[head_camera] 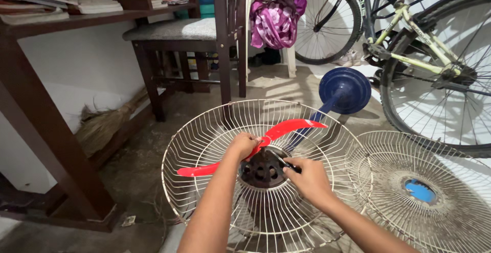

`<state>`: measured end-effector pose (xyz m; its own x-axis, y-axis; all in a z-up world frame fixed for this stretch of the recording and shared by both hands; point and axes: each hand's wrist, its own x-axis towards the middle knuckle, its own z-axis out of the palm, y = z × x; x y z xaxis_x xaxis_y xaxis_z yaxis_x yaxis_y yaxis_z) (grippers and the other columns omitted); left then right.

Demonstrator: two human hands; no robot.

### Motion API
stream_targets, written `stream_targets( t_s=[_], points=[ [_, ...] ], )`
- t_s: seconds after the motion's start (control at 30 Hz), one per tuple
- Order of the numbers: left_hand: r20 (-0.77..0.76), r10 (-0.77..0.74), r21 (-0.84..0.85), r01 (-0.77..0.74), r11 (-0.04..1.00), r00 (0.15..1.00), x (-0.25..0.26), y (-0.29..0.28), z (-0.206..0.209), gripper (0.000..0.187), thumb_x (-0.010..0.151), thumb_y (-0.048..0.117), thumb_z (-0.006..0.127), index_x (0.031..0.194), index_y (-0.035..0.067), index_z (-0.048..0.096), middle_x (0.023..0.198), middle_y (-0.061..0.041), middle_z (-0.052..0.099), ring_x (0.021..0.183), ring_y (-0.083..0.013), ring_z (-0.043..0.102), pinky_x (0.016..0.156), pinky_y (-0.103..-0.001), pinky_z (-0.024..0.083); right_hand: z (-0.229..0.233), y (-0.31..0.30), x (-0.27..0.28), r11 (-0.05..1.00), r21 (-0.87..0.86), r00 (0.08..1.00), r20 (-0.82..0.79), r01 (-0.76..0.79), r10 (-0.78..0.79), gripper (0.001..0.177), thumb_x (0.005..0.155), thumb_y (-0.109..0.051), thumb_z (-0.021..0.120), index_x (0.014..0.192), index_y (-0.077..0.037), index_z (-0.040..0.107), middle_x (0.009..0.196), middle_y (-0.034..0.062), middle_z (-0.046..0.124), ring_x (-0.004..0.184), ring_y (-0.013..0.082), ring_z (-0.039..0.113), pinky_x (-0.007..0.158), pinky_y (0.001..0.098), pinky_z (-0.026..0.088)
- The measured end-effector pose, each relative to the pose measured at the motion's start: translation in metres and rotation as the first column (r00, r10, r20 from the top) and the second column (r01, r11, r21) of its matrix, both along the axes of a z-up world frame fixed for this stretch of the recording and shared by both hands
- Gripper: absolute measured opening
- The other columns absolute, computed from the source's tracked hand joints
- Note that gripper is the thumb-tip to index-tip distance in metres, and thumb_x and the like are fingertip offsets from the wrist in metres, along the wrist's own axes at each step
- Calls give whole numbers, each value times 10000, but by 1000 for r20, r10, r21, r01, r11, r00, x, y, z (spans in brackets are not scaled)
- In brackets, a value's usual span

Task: The person reassembles an electric fan by attaching the front grille to the fan body and securing it with a central cap. The hands align the grille, press it into place, and rotate the cap to lock it.

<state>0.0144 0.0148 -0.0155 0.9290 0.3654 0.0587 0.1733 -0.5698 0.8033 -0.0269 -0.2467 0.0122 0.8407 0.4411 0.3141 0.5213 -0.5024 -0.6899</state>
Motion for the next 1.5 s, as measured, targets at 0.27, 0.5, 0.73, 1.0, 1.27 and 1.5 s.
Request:
stream_targets(
  t_s=[0.27,0.5,0.73,1.0,1.27,1.5],
  points=[
    [-62,46,-5,-47,999,997,-7,-4,5,348,961,393,671,1100,94,784,861,-109,709,590,-257,690,590,-388,577,-1,6,0,996,82,997,65,-45,40,395,782,-279,733,1118,-74,775,868,226,768,784,321,779,748,391,577],
    [9,-43,-5,43,999,999,11,9,-10,356,952,394,682,1063,73,790,779,-120,724,547,-230,671,566,-404,580,-4,7,11,989,-129,818,560,-70,131,419,647,-168,737,1042,-28,752,843,238,700,749,430,697,663,492,555],
    [4,-100,-55,100,993,995,20,19,-21,341,957,372,694,986,55,816,705,-119,715,525,-208,635,517,-374,537,2,19,15,912,-408,899,383,-42,213,175,826,-66,702,989,-5,721,803,234,698,782,405,710,698,473,563],
    [-39,-65,-116,60,991,997,11,13,-12,327,946,372,700,1078,90,800,732,-61,728,524,-160,623,481,-340,526,15,16,7,995,53,994,66,-90,86,301,650,-101,853,935,-15,808,693,165,738,608,243,720,616,357,549],
    [-57,-80,-124,73,990,995,10,15,-9,345,960,367,689,1050,54,804,703,-96,711,496,-174,603,488,-347,515,5,10,29,952,305,818,-546,-6,180,325,715,-9,829,1026,9,733,650,144,708,397,141,500,328,288,320],
    [14,-85,-122,86,989,996,5,12,-9,309,954,341,672,991,60,793,687,-75,719,504,-174,627,486,-366,531,-12,13,68,847,504,181,-861,169,476,183,873,-115,757,870,-29,596,685,45,595,435,66,509,306,175,309]
  ],
)
